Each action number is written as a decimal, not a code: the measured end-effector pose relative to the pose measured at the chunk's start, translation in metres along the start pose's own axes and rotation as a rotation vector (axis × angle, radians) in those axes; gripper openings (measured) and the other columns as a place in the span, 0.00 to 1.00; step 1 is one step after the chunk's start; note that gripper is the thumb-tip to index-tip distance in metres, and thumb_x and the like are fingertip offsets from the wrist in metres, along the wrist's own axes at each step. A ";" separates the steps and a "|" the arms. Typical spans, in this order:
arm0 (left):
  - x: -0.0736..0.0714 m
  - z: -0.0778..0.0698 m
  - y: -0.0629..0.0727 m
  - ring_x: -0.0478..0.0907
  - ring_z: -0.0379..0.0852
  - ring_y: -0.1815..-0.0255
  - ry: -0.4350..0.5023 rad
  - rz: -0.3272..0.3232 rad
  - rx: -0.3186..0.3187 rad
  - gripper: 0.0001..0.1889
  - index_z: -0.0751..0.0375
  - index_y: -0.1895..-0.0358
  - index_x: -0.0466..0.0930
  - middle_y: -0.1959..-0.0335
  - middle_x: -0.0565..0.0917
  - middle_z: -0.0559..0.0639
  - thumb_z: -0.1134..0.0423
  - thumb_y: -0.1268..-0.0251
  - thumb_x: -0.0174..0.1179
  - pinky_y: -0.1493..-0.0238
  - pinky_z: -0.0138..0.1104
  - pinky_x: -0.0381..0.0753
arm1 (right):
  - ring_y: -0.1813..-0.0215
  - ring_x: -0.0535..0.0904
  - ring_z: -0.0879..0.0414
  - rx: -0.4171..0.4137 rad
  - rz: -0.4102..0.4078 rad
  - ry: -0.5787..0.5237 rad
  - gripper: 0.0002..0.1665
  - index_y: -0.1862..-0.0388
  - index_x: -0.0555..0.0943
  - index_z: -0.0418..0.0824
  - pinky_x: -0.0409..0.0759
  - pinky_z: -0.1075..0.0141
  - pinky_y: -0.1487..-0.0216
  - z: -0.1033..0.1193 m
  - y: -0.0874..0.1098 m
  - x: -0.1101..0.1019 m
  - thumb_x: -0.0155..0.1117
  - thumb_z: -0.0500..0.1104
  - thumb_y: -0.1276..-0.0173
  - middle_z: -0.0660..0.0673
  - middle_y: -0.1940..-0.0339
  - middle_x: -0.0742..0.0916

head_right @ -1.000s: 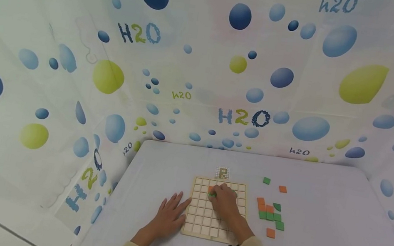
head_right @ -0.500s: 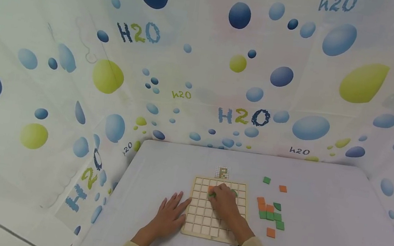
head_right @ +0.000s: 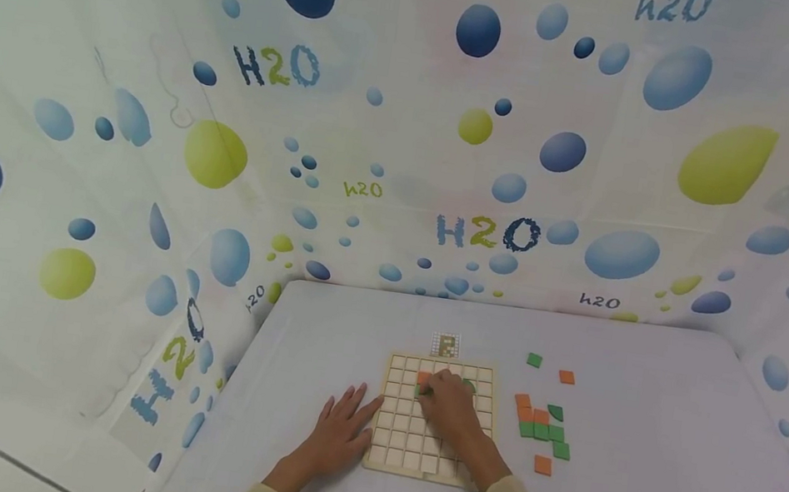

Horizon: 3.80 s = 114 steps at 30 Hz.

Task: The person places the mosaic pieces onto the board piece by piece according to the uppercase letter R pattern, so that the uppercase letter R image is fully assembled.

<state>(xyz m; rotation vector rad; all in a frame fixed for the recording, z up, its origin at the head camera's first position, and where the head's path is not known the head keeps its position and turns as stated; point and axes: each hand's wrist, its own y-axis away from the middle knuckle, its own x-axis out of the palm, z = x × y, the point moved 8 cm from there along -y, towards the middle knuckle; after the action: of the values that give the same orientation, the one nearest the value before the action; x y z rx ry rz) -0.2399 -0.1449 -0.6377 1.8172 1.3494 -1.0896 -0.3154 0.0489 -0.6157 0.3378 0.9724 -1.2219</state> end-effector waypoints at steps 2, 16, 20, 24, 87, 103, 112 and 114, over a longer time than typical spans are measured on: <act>0.000 0.000 0.000 0.52 0.66 0.14 0.001 -0.008 0.003 0.30 0.45 0.17 0.64 0.14 0.58 0.61 0.53 0.20 0.44 0.22 0.69 0.47 | 0.59 0.76 0.55 -0.018 -0.006 0.005 0.05 0.65 0.87 0.48 0.77 0.55 0.54 0.002 0.001 -0.001 0.76 0.39 0.32 0.49 0.57 0.86; 0.001 0.000 -0.001 0.50 0.65 0.13 -0.016 0.008 -0.008 0.31 0.45 0.16 0.62 0.14 0.56 0.60 0.53 0.20 0.44 0.21 0.68 0.46 | 0.53 0.78 0.54 -0.075 0.012 0.005 0.04 0.60 0.89 0.46 0.82 0.56 0.52 0.004 0.008 -0.009 0.73 0.37 0.30 0.50 0.54 0.85; 0.001 -0.001 -0.003 0.51 0.65 0.14 -0.025 0.008 -0.004 0.31 0.45 0.16 0.62 0.14 0.56 0.60 0.52 0.19 0.43 0.21 0.67 0.47 | 0.52 0.79 0.52 -0.020 0.017 -0.029 0.04 0.56 0.90 0.46 0.80 0.52 0.52 -0.007 0.010 -0.021 0.71 0.39 0.27 0.49 0.54 0.84; -0.001 -0.002 -0.004 0.51 0.65 0.14 -0.010 -0.005 0.002 0.30 0.45 0.17 0.63 0.14 0.57 0.60 0.53 0.20 0.44 0.21 0.67 0.47 | 0.52 0.80 0.49 0.051 -0.011 -0.021 0.07 0.53 0.89 0.43 0.80 0.50 0.52 -0.029 0.015 -0.040 0.70 0.41 0.26 0.46 0.53 0.85; -0.001 -0.005 -0.002 0.51 0.69 0.15 0.027 -0.035 0.010 0.30 0.47 0.17 0.64 0.15 0.58 0.63 0.54 0.20 0.46 0.22 0.70 0.46 | 0.41 0.76 0.28 0.367 0.085 0.125 0.27 0.39 0.85 0.37 0.73 0.39 0.57 -0.136 0.110 -0.116 0.74 0.52 0.31 0.29 0.42 0.82; 0.000 -0.004 -0.003 0.52 0.66 0.14 0.002 -0.013 -0.003 0.30 0.47 0.17 0.64 0.15 0.58 0.61 0.53 0.20 0.45 0.22 0.69 0.48 | 0.41 0.81 0.34 0.211 -0.026 0.157 0.17 0.49 0.87 0.42 0.71 0.44 0.57 -0.105 0.090 -0.090 0.79 0.44 0.36 0.35 0.45 0.86; 0.000 -0.005 -0.004 0.51 0.68 0.14 0.016 -0.017 0.006 0.30 0.47 0.17 0.63 0.14 0.57 0.62 0.54 0.19 0.46 0.22 0.70 0.46 | 0.37 0.80 0.34 0.248 -0.003 0.143 0.16 0.50 0.87 0.42 0.70 0.42 0.55 -0.104 0.088 -0.092 0.78 0.45 0.35 0.36 0.44 0.86; 0.000 -0.004 -0.004 0.50 0.67 0.14 0.010 -0.009 -0.003 0.30 0.47 0.17 0.63 0.14 0.57 0.62 0.54 0.19 0.45 0.22 0.69 0.46 | 0.36 0.79 0.33 0.248 -0.003 0.129 0.15 0.50 0.87 0.42 0.69 0.42 0.55 -0.103 0.089 -0.093 0.77 0.43 0.34 0.34 0.43 0.85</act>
<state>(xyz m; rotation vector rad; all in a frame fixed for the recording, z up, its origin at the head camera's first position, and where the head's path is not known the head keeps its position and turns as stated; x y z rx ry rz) -0.2427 -0.1400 -0.6357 1.8189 1.3651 -1.0842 -0.2831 0.2099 -0.6268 0.6163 0.9324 -1.3395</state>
